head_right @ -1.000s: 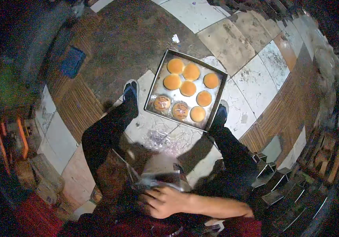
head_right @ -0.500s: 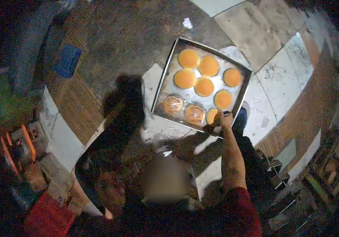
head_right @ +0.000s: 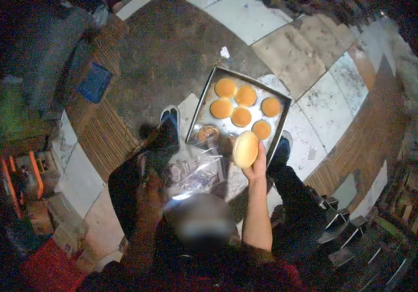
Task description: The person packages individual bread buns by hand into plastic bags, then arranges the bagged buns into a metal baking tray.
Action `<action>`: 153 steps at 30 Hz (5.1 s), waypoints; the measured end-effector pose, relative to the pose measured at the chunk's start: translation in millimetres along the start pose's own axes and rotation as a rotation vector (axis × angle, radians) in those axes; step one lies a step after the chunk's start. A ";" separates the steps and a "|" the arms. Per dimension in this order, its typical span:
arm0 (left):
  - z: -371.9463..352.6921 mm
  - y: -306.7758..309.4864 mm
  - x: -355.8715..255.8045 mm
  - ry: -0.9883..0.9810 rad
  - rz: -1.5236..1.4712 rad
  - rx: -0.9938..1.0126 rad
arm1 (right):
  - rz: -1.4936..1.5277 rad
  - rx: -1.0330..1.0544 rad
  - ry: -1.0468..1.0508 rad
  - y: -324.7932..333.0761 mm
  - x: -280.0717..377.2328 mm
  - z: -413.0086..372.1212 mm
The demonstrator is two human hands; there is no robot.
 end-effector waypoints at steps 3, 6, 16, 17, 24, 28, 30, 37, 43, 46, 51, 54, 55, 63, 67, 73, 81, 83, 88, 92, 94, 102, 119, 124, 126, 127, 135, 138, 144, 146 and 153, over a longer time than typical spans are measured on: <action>-6.4 -2.5 -10.6 -0.307 0.060 0.044 | -0.636 0.163 0.174 -77.4 20.7 -68.2; -21.9 6.0 -15.4 -0.541 0.062 0.126 | -1.227 0.455 0.452 -134.2 10.8 -160.1; -156.2 73.9 -43.4 -0.335 -0.897 0.242 | -0.623 0.050 1.034 -109.9 -26.9 -320.1; -162.8 69.8 -44.7 -0.363 -0.834 0.373 | -0.877 0.318 1.125 -126.0 -51.4 -342.6; -237.7 72.3 20.1 -0.660 -0.430 0.982 | -0.681 0.809 1.089 -147.5 -61.3 -405.0; -180.9 53.5 58.5 0.234 -0.840 0.902 | -0.410 0.767 1.430 -142.6 -38.5 -431.1; -195.9 75.5 -3.5 -0.246 -0.977 0.863 | -0.859 0.696 1.473 -145.8 -58.7 -422.8; -156.5 59.8 9.5 0.116 -0.990 0.692 | -1.753 0.601 1.701 -141.3 -88.2 -396.8; -123.0 33.5 6.8 0.314 -1.014 0.634 | -1.631 1.384 1.085 -133.5 -126.6 -466.7; -135.2 51.0 -23.1 0.149 -1.132 0.606 | -1.378 0.946 1.008 -109.3 -90.4 -463.2; -159.2 76.2 -44.1 -0.107 -1.197 0.525 | -1.318 0.426 0.753 -131.2 -55.5 -357.4; -156.0 78.9 -45.7 -0.059 -1.176 0.610 | -1.271 0.485 0.802 -132.0 -61.9 -367.3; -158.4 82.9 -46.2 -0.027 -1.166 0.597 | -1.362 0.617 1.191 -142.5 -60.9 -385.8; -149.1 95.2 -53.5 -0.098 -1.235 0.565 | -1.723 0.526 1.152 -116.1 -68.1 -366.8; -160.2 104.2 -65.2 -0.368 -1.213 0.538 | -1.144 0.426 0.499 -127.7 -39.6 -367.7; -177.6 105.4 -69.9 -0.445 -1.182 0.583 | -1.434 0.590 0.702 -133.6 -52.5 -364.9; -134.2 104.2 -54.9 -0.108 -1.293 0.328 | -2.075 1.404 0.298 -90.1 -114.4 -413.6; -120.0 118.6 -61.7 -0.133 -1.338 0.287 | -1.847 1.869 -0.263 -76.0 -114.9 -460.0; -141.5 107.6 -61.2 -0.095 -1.339 0.365 | -1.591 0.784 0.957 -173.6 -18.8 -391.5; -154.5 102.9 -65.5 -0.075 -1.303 0.445 | -1.497 0.598 0.762 -158.1 -43.8 -365.4; -151.3 103.9 -61.3 -0.030 -1.313 0.498 | -1.542 0.787 1.385 -164.7 -55.4 -378.8; -100.6 117.5 -55.2 -0.079 -1.387 0.185 | -2.047 1.783 -0.004 -138.8 -84.2 -447.6; -167.2 171.5 14.6 -0.565 -0.338 0.089 | -1.151 0.270 0.396 -28.9 -142.2 -295.7; -93.0 124.6 83.8 -0.460 0.131 0.018 | -1.208 0.074 0.402 -45.8 -130.0 -261.2; -82.8 110.9 90.0 -0.372 0.013 0.063 | -1.145 0.146 0.325 -55.9 -133.6 -253.4; -89.6 116.1 76.4 -0.436 -0.166 -0.052 | -1.170 0.186 0.434 -73.4 -125.9 -263.6; -119.1 127.3 65.3 -0.285 -0.366 0.015 | -1.264 0.146 0.616 -78.6 -103.0 -306.0; -148.7 154.0 41.1 -1.042 -0.488 0.131 | -1.101 0.199 0.732 -95.7 -77.3 -358.8; -140.5 137.7 61.4 -0.891 -0.735 0.106 | -1.054 -0.089 0.624 -49.2 -87.6 -326.6; -146.2 141.0 57.3 -1.000 -0.361 0.220 | -0.971 0.004 0.676 -54.4 -87.5 -343.0; -141.2 123.9 64.5 -0.621 -0.297 0.105 | -1.093 0.011 0.548 -51.3 -98.2 -324.5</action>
Point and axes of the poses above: each hand's wrist, its own z-axis towards the middle knuckle, its own y-axis out of the back of the hand, x = y × z, the point moved 6 cm from there along z, towards the middle knuckle, and after that the axes turned 14 degrees about -x, right-handed, at the moved point
